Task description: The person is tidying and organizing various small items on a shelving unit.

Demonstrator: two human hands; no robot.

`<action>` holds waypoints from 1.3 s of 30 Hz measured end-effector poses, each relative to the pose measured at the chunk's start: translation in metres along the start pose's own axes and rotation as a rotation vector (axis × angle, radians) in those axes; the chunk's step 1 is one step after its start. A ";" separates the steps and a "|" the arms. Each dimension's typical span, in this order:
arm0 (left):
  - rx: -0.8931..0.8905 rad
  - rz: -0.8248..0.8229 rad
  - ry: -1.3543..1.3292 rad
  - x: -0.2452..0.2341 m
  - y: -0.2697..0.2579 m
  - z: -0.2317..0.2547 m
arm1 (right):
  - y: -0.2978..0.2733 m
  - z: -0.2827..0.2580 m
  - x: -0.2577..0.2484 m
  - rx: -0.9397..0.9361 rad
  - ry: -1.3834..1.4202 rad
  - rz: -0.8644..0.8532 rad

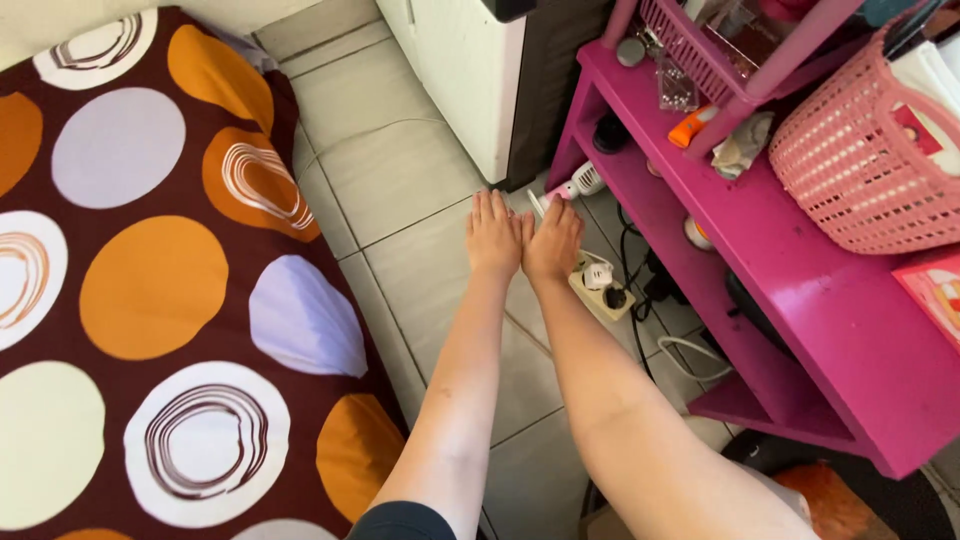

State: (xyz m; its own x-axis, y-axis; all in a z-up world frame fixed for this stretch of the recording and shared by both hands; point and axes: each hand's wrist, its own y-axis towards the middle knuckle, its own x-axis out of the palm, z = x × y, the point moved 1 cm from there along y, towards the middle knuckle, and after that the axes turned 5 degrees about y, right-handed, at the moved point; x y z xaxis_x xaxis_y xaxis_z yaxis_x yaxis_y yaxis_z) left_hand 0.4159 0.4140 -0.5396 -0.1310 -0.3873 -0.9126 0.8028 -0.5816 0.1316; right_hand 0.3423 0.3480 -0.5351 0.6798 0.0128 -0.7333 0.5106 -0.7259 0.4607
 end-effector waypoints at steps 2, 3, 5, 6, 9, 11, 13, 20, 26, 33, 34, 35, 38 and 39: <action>0.023 0.003 -0.022 0.007 0.005 0.000 | 0.004 0.009 0.017 0.061 -0.007 0.012; 0.044 0.016 -0.045 0.010 0.012 0.001 | 0.010 0.015 0.026 0.114 -0.011 0.029; 0.065 0.037 -0.073 0.022 0.022 0.002 | 0.017 0.027 0.037 0.143 0.040 0.042; 0.082 0.061 -0.102 0.028 0.028 0.001 | 0.021 0.032 0.044 0.169 0.093 0.053; 0.097 0.117 -0.181 0.057 0.036 -0.003 | 0.026 0.107 0.133 0.190 0.072 0.108; 0.103 0.144 -0.208 0.058 0.046 0.002 | 0.036 0.114 0.147 0.219 0.090 0.174; 0.100 0.151 -0.235 0.064 0.050 0.004 | 0.039 0.117 0.152 0.257 0.100 0.223; 0.138 0.067 -0.196 0.088 0.045 0.009 | 0.050 0.166 0.195 0.707 0.126 0.234; 0.114 -0.032 -0.185 0.073 0.027 0.011 | 0.063 0.170 0.199 0.929 0.382 0.077; 0.021 -0.011 -0.230 0.072 0.036 -0.002 | 0.052 0.165 0.223 1.065 0.515 0.223; 0.018 -0.021 -0.226 0.070 0.038 -0.006 | 0.047 0.153 0.222 1.075 0.510 0.218; -0.047 -0.027 -0.315 0.067 0.040 -0.010 | 0.043 0.140 0.219 1.046 0.480 0.308; -0.166 -0.024 -0.481 0.055 0.042 -0.026 | 0.038 0.080 0.183 1.092 0.502 0.258; -0.216 -0.016 -0.565 0.051 0.044 -0.030 | 0.039 0.059 0.166 1.160 0.550 0.119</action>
State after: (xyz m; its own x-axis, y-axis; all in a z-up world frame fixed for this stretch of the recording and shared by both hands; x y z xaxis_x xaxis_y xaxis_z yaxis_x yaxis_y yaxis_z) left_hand 0.4620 0.3907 -0.5920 -0.3852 -0.7344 -0.5589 0.8905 -0.4547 -0.0162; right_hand 0.4444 0.2814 -0.6687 0.9572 -0.0139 -0.2890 -0.1328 -0.9086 -0.3961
